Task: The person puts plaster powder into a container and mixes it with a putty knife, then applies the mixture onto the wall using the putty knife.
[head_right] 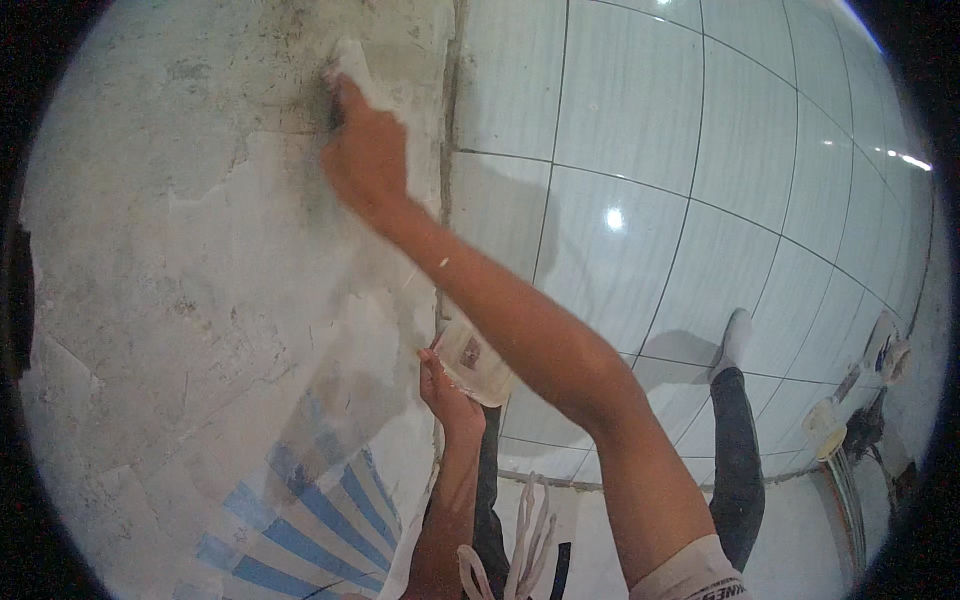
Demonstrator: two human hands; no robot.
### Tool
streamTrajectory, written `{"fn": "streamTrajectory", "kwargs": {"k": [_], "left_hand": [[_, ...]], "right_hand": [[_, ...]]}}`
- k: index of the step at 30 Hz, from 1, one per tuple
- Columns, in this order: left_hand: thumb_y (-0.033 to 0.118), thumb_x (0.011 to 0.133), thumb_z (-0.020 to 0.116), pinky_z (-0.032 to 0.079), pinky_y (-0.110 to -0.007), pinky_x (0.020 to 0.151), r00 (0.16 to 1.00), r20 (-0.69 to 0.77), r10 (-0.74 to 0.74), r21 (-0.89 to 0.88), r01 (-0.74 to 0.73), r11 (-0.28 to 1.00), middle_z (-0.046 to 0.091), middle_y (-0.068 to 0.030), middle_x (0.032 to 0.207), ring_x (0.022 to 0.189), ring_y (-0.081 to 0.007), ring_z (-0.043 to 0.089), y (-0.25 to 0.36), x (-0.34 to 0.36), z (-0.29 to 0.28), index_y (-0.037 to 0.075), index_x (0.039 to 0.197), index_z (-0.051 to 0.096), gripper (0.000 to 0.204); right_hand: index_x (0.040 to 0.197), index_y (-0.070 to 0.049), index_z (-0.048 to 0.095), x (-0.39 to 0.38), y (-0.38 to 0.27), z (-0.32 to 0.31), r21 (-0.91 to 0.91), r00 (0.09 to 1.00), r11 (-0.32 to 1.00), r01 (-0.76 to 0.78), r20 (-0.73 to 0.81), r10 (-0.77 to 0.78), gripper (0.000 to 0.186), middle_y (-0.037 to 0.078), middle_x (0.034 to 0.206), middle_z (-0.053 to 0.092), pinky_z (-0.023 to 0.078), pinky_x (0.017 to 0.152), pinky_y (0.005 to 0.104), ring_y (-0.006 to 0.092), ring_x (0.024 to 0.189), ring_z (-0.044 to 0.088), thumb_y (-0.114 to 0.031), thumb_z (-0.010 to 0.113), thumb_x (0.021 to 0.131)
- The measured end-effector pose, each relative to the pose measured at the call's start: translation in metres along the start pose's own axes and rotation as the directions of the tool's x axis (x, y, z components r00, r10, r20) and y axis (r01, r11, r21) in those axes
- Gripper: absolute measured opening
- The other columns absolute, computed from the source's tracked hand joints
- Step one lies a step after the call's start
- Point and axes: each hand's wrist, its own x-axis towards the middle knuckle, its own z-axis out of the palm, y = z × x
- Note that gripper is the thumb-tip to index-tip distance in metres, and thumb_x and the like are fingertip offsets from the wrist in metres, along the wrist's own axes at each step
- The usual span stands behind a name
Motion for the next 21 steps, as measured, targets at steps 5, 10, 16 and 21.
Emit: {"fn": "streamTrajectory", "kwargs": {"k": [5, 10, 16, 21], "left_hand": [[0.040, 0.099, 0.052, 0.050, -0.035, 0.085, 0.995, -0.084, 0.059, 0.026, -0.057, 0.998, 0.063, -0.0109, 0.108, 0.101, -0.0198, 0.061, 0.001, -0.004, 0.004, -0.002, 0.114, 0.058, 0.046], [0.047, 0.099, 0.047, 0.045, -0.042, 0.100, 1.000, -0.005, 0.017, -0.002, -0.017, 1.000, 0.055, -0.0123, 0.122, 0.115, -0.0250, 0.054, -0.001, 0.000, 0.007, 0.001, 0.127, 0.048, 0.054], [0.053, 0.099, 0.041, 0.042, -0.044, 0.104, 0.995, 0.096, 0.039, -0.022, -0.037, 0.999, 0.047, -0.0116, 0.134, 0.123, -0.0261, 0.048, -0.004, -0.001, 0.000, 0.005, 0.137, 0.038, 0.062], [0.053, 0.100, 0.038, 0.038, -0.045, 0.108, 1.000, 0.023, -0.009, -0.053, 0.010, 0.999, 0.040, -0.0115, 0.142, 0.132, -0.0267, 0.040, -0.003, -0.004, 0.008, 0.008, 0.143, 0.030, 0.063]], "right_hand": [[0.122, -0.005, 0.058, -0.054, -0.033, -0.013, 0.095, 0.997, 0.995, -0.016, 0.079, 0.008, 0.049, 0.025, 0.094, 0.064, 0.052, 0.076, 0.0389, 0.0339, 0.083, 0.067, 0.006, 0.052, 0.075], [0.105, 0.002, 0.062, -0.042, 0.014, -0.042, 0.630, 0.999, 0.775, 0.044, -0.027, -0.035, 0.034, 0.013, 0.079, 0.066, 0.049, 0.069, 0.0315, 0.0192, 0.072, 0.063, 0.009, 0.050, 0.073], [0.096, 0.005, 0.061, 0.017, 0.074, -0.038, 0.490, 0.959, 0.861, -0.135, -0.153, 0.238, 0.020, 0.011, 0.081, 0.065, 0.047, 0.068, 0.0321, 0.0184, 0.071, 0.058, -0.004, 0.057, 0.079], [0.110, 0.000, 0.059, 0.020, 0.071, -0.018, 0.059, 0.976, 0.997, 0.040, -0.217, -0.026, 0.025, 0.022, 0.087, 0.066, 0.049, 0.069, 0.0430, 0.0328, 0.079, 0.065, -0.006, 0.057, 0.086]]}}
